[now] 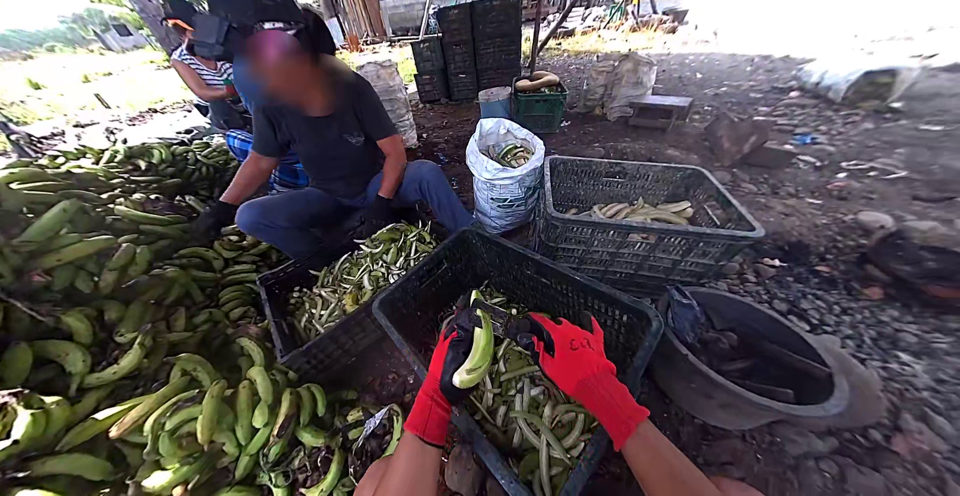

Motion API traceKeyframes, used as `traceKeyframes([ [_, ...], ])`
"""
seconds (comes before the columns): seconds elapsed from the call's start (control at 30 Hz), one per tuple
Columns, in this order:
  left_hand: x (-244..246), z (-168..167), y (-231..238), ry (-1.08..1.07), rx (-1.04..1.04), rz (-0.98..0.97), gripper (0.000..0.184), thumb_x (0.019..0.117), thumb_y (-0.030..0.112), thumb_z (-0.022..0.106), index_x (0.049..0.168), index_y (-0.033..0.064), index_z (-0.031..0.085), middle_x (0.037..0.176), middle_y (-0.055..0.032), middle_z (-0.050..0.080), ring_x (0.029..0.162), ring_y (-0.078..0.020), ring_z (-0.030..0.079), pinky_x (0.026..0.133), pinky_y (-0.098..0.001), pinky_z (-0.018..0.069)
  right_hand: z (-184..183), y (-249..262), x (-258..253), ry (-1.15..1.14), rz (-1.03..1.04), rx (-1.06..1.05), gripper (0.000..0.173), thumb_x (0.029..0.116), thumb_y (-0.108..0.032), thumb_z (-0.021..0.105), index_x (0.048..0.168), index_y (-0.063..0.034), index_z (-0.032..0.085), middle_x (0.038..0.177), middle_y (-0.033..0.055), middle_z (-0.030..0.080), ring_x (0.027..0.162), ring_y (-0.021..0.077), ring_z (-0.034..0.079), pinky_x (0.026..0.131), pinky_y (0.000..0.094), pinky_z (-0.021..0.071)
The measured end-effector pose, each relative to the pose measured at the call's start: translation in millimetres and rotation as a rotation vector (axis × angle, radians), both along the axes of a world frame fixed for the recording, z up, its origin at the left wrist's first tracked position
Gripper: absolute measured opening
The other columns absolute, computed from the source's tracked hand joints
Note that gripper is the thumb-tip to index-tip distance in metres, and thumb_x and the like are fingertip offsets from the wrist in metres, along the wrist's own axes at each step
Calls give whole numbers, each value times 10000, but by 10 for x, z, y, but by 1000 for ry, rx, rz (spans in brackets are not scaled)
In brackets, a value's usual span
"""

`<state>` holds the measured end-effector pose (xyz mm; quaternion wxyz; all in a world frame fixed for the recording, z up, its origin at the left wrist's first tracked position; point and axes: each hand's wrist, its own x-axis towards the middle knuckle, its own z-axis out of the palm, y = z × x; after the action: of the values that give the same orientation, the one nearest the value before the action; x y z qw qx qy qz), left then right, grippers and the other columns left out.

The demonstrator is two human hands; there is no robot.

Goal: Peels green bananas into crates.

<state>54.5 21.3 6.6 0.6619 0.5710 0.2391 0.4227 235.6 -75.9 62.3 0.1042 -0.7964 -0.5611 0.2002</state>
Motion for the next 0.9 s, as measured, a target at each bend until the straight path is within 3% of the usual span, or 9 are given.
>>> traceKeyframes([
  [0.1, -30, -10, 28, -26, -150, -164, 398, 1087, 299, 384, 1344, 29, 524, 1001, -93, 707, 828, -156, 700, 712, -303, 607, -22, 36, 62, 31, -20, 18, 491, 1072, -383, 442, 1548, -265, 463, 1341, 159, 660, 1310, 349, 581, 1221, 670, 134],
  [0.3, -55, 42, 63, 26, -191, -288, 407, 1074, 356, 398, 1321, 56, 519, 981, -89, 720, 814, -166, 712, 679, -300, 607, -99, 129, 137, 75, -12, -6, 469, 1086, -403, 409, 1531, -272, 479, 1344, 131, 665, 1327, 318, 573, 1220, 635, 185],
  [0.4, -65, 13, 120, 18, -238, -334, 432, 1074, 370, 402, 1380, 75, 474, 995, -107, 714, 802, -182, 710, 649, -297, 601, -154, 184, 155, 76, -8, -11, 460, 1092, -428, 390, 1513, -279, 501, 1324, 120, 679, 1307, 308, 588, 1205, 616, 233],
  [0.53, -124, 39, 148, -49, -298, -476, 741, 941, 472, 680, 1509, 116, 364, 1045, -117, 726, 817, -208, 734, 651, -317, 622, -313, 257, 368, 170, -172, 1, 463, 1106, -424, 349, 1485, -231, 533, 1350, 168, 658, 1310, 361, 586, 1121, 629, 370],
  [0.6, -144, 62, 156, 46, -239, -320, 722, 992, 459, 576, 1551, 88, 309, 1066, -104, 710, 829, -190, 722, 684, -323, 621, -304, 276, 470, 225, -258, 24, 481, 1113, -434, 340, 1462, -179, 551, 1371, 196, 636, 1311, 387, 579, 1068, 636, 419],
  [0.67, -106, -9, 206, 78, -235, -3, 531, 1094, 332, 390, 1550, 66, 333, 1139, -146, 671, 884, -198, 697, 743, -352, 605, -219, 252, 384, 241, -277, 34, 479, 1113, -429, 352, 1470, -174, 544, 1376, 193, 634, 1314, 384, 579, 1070, 624, 426],
  [0.73, -10, -76, 284, 23, -226, 304, 496, 1120, 302, 298, 1547, 52, 330, 1259, -179, 609, 997, -201, 660, 837, -365, 577, -152, 199, 198, 226, -249, 28, 472, 1111, -415, 362, 1483, -178, 531, 1348, 194, 653, 1295, 381, 595, 1074, 612, 424],
  [0.8, 96, -49, 279, 7, -210, 599, 507, 1127, 290, 275, 1565, 36, 292, 1401, -219, 522, 1170, -239, 586, 975, -396, 510, -210, 153, -5, 258, -171, 6, 477, 1107, -431, 375, 1485, -188, 534, 1333, 185, 663, 1282, 370, 604, 1077, 607, 427],
  [0.9, 186, 35, 253, 153, -183, 968, 584, 1123, 263, 337, 1612, 11, 141, 1601, -251, 317, 1449, -327, 373, 1181, -462, 324, -378, 102, -280, 285, -38, -49, 472, 1095, -451, 385, 1447, -192, 563, 1286, 162, 686, 1241, 338, 631, 1062, 591, 445],
])
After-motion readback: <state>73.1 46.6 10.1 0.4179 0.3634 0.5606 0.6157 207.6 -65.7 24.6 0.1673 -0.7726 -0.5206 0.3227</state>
